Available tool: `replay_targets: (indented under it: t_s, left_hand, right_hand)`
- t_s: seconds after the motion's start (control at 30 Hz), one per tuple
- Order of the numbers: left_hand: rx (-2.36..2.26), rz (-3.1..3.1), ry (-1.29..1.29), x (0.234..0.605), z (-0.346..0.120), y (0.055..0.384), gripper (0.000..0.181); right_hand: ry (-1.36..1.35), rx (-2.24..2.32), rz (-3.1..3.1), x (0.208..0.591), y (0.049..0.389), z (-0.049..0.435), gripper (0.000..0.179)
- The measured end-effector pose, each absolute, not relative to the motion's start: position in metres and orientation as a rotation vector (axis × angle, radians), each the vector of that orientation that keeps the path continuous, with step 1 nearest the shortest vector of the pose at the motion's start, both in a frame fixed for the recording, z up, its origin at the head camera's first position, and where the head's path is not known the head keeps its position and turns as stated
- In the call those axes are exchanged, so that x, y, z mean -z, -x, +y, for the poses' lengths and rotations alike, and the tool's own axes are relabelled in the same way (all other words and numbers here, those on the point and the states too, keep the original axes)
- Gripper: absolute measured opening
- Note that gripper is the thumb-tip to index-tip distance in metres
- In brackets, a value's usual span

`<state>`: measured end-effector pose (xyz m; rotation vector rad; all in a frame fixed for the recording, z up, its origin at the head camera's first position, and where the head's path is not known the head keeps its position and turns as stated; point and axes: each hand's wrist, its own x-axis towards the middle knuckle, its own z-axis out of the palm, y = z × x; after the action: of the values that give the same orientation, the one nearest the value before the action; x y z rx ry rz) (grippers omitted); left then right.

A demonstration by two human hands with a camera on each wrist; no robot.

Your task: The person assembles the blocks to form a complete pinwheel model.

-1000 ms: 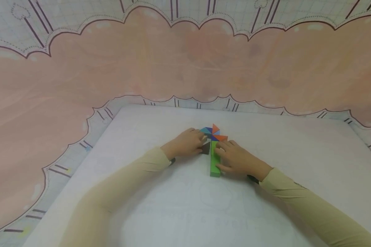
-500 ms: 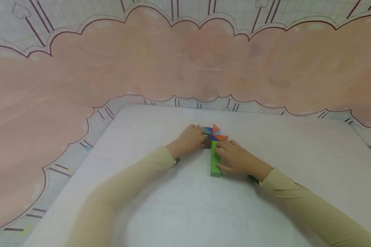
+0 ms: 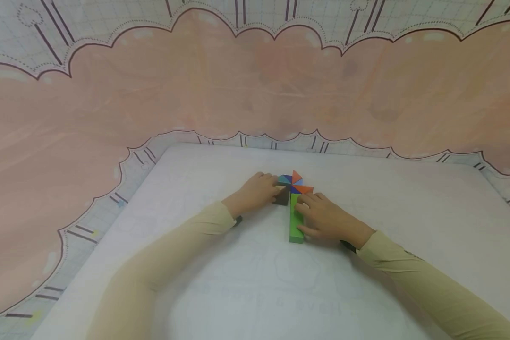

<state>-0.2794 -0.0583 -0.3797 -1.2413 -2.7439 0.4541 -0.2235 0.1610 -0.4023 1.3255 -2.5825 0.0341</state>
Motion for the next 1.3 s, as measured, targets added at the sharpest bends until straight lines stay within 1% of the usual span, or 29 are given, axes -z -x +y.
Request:
replay_targets:
  t_s: [0.23,0.3,0.43,0.5,0.77,0.9,1.0,1.07,1.3]
  left_hand:
    - [-0.372,-2.72,1.344,0.38,-0.074,0.283,0.021]
    - [-0.32,-2.724,1.35,0.38,-0.076,0.283,0.021]
    - [-0.226,-2.715,1.372,0.38,-0.076,0.283,0.03]
    - [-0.208,-2.69,1.392,0.381,-0.075,0.283,0.031]
    - [-0.178,-2.567,1.455,0.384,-0.074,0.283,0.027]
    - [-0.136,-2.603,1.453,0.383,-0.074,0.281,0.025]
    - [-0.139,-2.643,1.429,0.384,-0.071,0.279,0.035]
    - [-0.169,-2.636,1.425,0.385,-0.069,0.28,0.037]
    - [-0.104,-2.679,1.481,0.379,-0.069,0.277,0.032]
  right_hand:
    - [-1.328,-0.021,-2.589,0.402,0.224,0.161,0.036]
    - [-1.328,-0.016,-2.587,0.402,0.224,0.161,0.036]
    - [-1.324,-0.012,-2.594,0.401,0.224,0.161,0.035]
    - [-1.321,-0.016,-2.6,0.402,0.224,0.161,0.035]
    - [-1.326,-0.01,-2.59,0.401,0.224,0.16,0.035]
    - [-1.328,-0.012,-2.585,0.4,0.224,0.16,0.035]
    - [-1.325,-0.013,-2.592,0.4,0.223,0.16,0.035]
    - [-1.32,-0.012,-2.601,0.399,0.223,0.16,0.035]
    - [-1.316,-0.009,-2.62,0.399,0.222,0.159,0.035]
